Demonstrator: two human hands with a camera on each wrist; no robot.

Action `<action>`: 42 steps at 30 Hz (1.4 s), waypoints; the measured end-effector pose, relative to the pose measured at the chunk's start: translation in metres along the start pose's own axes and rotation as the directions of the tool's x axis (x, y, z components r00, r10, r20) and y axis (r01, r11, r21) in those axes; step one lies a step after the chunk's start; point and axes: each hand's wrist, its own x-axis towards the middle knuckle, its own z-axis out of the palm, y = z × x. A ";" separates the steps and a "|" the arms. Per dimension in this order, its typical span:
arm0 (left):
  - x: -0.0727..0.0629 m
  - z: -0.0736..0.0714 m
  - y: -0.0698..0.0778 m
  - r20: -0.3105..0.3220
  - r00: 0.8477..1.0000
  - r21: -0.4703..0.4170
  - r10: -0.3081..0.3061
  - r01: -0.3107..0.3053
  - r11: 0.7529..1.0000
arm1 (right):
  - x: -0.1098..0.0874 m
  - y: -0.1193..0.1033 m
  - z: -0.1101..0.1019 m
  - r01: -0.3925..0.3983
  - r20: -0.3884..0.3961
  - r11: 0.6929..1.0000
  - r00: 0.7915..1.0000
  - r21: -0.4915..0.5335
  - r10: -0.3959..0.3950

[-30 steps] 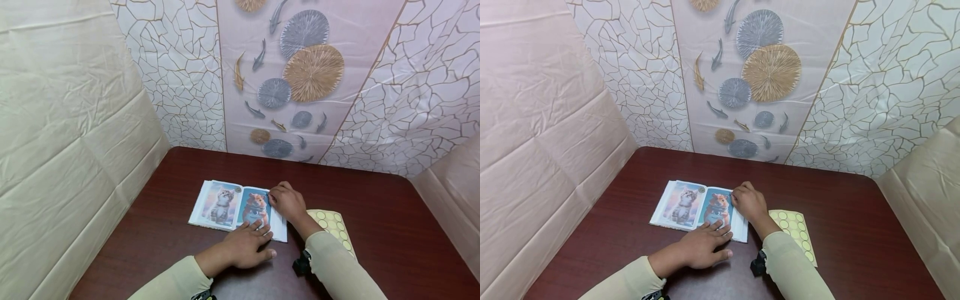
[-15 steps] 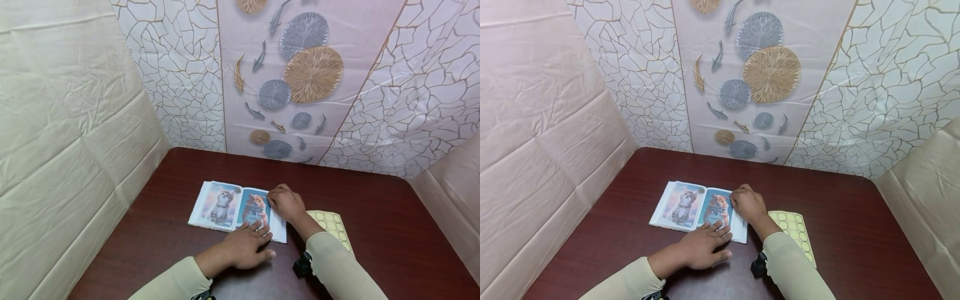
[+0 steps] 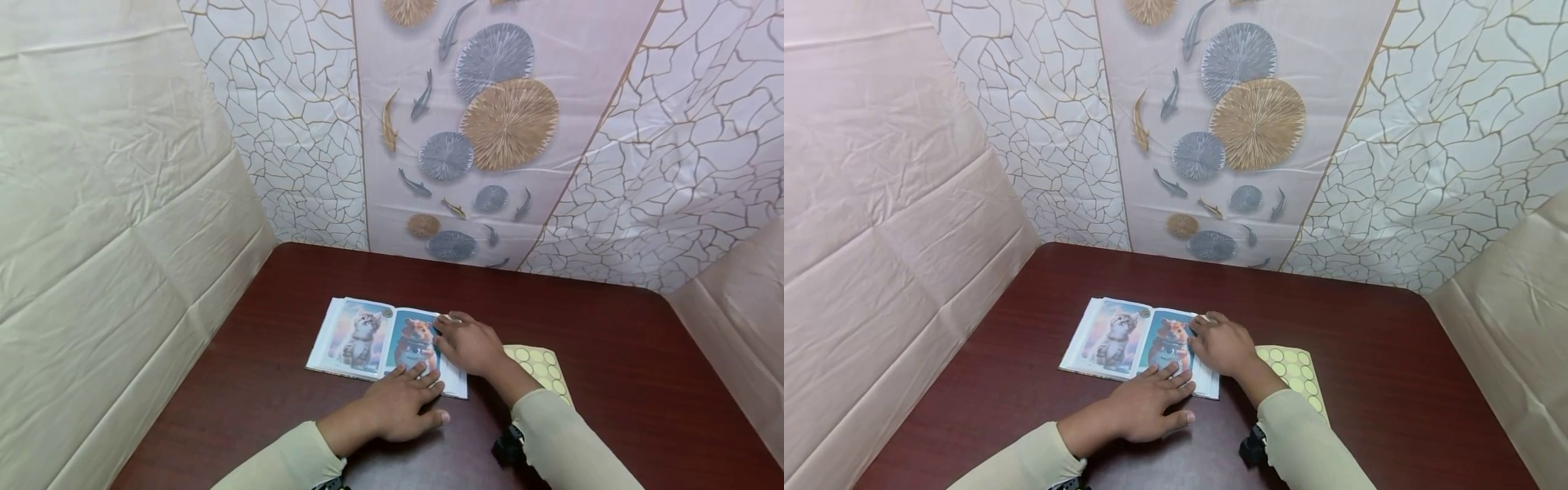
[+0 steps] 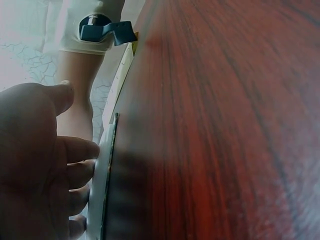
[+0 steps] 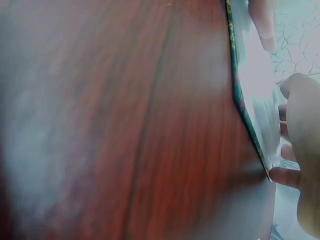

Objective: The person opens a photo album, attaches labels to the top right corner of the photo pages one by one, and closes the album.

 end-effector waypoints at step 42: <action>0.002 -0.015 -0.017 -0.338 0.941 -0.133 -0.005 -0.043 0.990 | -0.083 -0.004 -0.030 0.170 -0.046 0.983 0.985 0.072 -0.167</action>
